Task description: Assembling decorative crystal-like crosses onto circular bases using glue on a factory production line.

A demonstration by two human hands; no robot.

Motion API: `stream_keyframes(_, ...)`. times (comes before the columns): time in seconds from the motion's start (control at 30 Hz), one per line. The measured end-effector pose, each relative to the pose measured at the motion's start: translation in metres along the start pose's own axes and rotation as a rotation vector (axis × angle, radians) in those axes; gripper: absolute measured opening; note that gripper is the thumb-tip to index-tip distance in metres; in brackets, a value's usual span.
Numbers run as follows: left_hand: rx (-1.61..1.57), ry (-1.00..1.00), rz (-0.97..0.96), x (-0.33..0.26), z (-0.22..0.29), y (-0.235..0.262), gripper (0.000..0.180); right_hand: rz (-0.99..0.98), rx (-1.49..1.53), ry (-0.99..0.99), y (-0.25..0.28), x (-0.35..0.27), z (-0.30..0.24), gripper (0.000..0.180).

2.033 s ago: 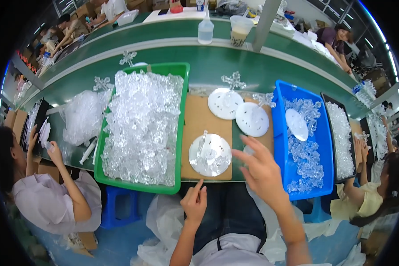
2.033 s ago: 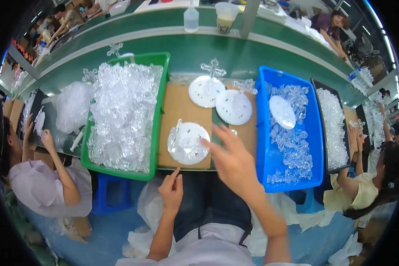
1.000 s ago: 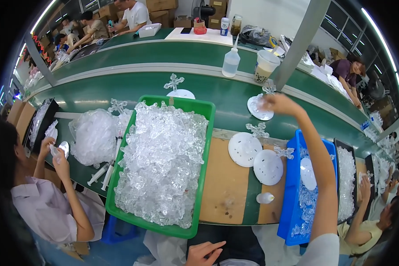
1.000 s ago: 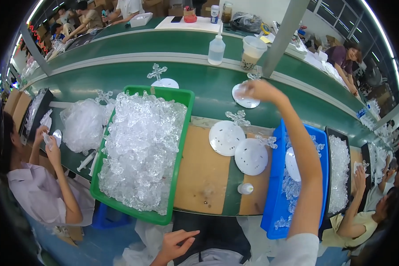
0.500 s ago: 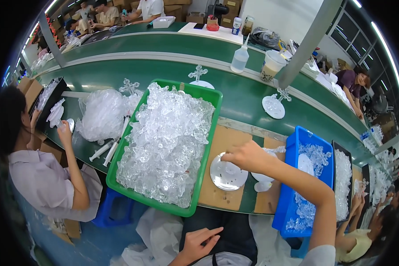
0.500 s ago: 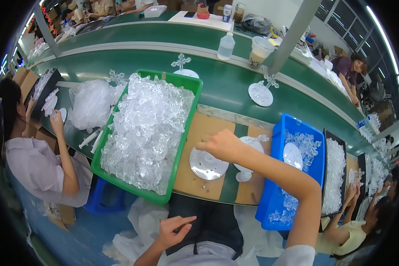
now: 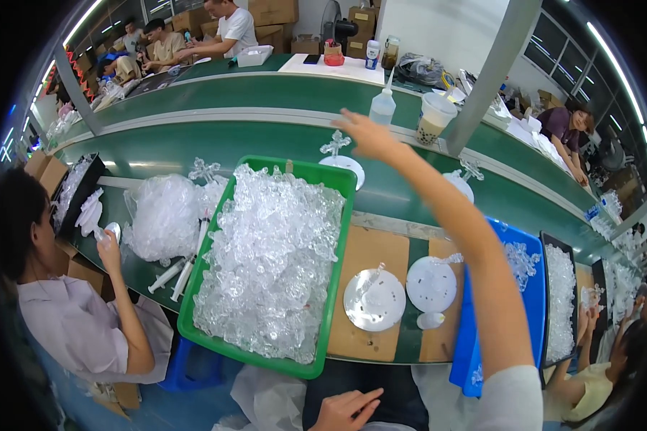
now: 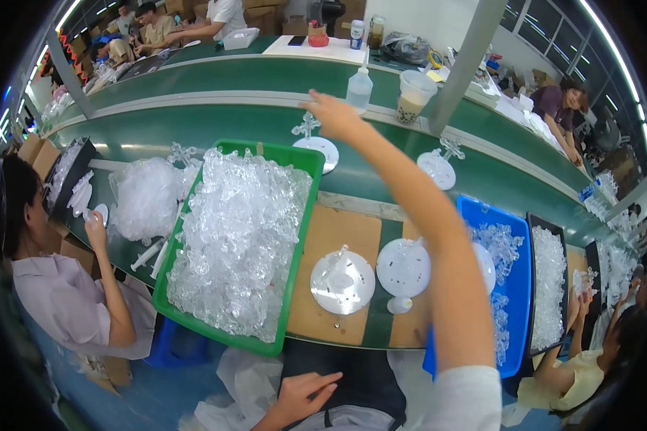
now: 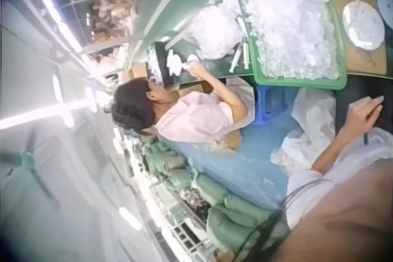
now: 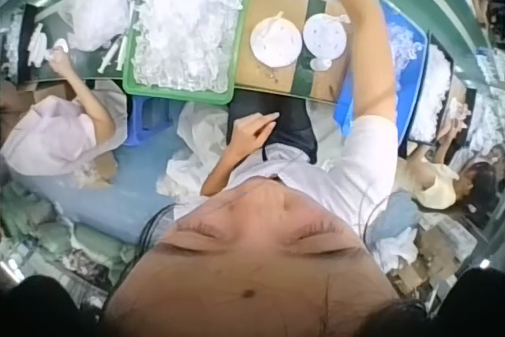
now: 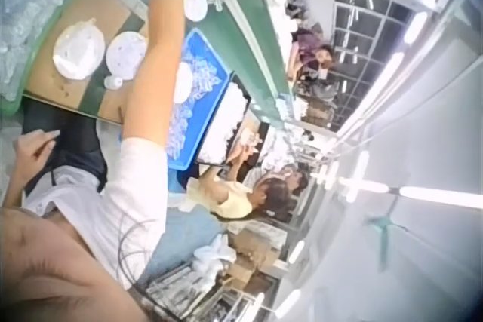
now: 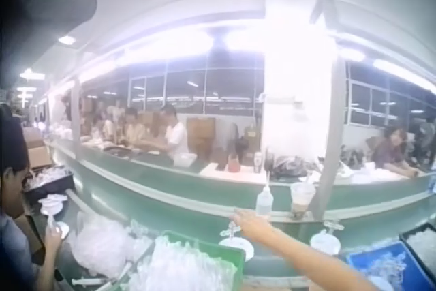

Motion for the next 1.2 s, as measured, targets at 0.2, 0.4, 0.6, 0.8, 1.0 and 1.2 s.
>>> stream_keyframes(0.2,-0.323,0.215,-0.148,-0.038,0.012,0.071,0.040,-0.496,-0.215,0.043,-0.049,0.015,0.027,0.018)
stream_keyframes(0.4,0.700,0.150,0.546,0.024,0.009,0.146,0.039,-0.319,-0.109,-0.156,0.084,-0.054,0.040,0.018)
stream_keyframes(0.6,0.783,0.128,0.254,0.064,-0.030,0.125,0.035,-0.521,0.092,-0.181,0.091,-0.127,-0.019,0.026)
stream_keyframes(0.8,0.514,0.110,0.418,0.050,-0.035,0.130,0.027,-0.151,0.190,-0.169,0.160,-0.134,-0.071,0.039)
stream_keyframes(1.0,0.214,0.191,0.609,0.028,0.002,0.107,0.020,-0.096,0.591,-0.271,0.246,-0.182,-0.200,0.037)
stream_keyframes(1.2,-0.189,0.154,0.584,0.034,0.017,-0.005,0.016,0.176,0.696,-0.619,0.207,-0.248,-0.288,0.035)
Point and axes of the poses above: each hand's wrist, its own x-axis towards the middle knuckle, its own y-axis out of the back of the hand, z = x × y, the point moved 1 cm from there along x, towards the middle knuckle, and after that the axes turned 4 degrees about -x, right-handed, at the moved point
